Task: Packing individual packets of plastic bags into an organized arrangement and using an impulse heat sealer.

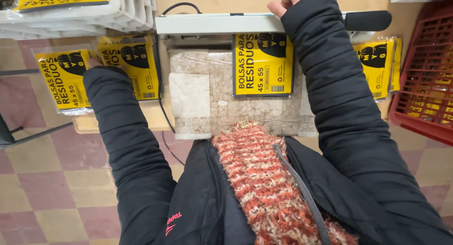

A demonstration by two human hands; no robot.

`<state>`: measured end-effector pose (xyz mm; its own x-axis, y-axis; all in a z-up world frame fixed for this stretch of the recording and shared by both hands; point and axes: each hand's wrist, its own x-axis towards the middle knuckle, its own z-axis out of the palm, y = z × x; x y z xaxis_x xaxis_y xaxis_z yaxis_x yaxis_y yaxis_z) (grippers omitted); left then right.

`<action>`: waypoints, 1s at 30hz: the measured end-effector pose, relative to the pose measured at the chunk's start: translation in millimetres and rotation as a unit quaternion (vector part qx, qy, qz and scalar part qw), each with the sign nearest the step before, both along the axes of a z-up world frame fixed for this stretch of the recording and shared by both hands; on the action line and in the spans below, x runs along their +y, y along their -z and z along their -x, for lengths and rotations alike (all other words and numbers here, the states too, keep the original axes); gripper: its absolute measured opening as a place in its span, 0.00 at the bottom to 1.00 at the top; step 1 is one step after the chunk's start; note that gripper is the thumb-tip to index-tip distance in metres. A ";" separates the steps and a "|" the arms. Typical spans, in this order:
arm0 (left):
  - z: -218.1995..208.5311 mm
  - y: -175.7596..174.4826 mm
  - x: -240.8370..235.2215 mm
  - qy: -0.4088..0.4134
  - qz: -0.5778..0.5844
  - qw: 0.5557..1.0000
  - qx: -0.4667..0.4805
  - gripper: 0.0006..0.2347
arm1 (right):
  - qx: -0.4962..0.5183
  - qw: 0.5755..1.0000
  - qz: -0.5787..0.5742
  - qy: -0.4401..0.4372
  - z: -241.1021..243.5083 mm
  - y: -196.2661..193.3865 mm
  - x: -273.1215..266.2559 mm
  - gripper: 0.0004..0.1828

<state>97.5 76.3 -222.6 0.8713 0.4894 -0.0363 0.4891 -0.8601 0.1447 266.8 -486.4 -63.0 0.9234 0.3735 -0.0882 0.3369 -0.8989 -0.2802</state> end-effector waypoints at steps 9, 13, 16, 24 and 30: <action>39.0 -113.8 -51.4 -0.041 0.182 0.980 -0.077 0.15 | -0.095 0.995 0.032 -0.022 -3.7 -3.3 1.7 0.25; 71.1 -179.2 -78.5 -0.040 0.244 0.955 -0.161 0.12 | -0.003 0.995 -0.090 0.037 10.1 -15.9 2.5 0.20; 90.9 -202.1 -82.3 0.036 0.251 0.935 -0.250 0.10 | -0.019 0.951 -0.304 0.062 -5.2 19.1 -28.5 0.13; 127.7 -248.4 -106.7 0.053 0.319 0.901 -0.289 0.07 | 0.013 0.945 -0.325 0.035 104.8 -52.9 -18.1 0.13; 130.3 -298.7 -163.5 0.090 0.283 0.913 -0.279 0.06 | -0.191 0.978 0.004 0.088 110.2 45.7 -35.7 0.30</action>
<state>-32.9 -87.3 76.1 0.8956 0.3772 0.2359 0.0615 -0.6300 0.7741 156.6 -522.2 -108.7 0.9391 0.2074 0.2741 0.2562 -0.9539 -0.1561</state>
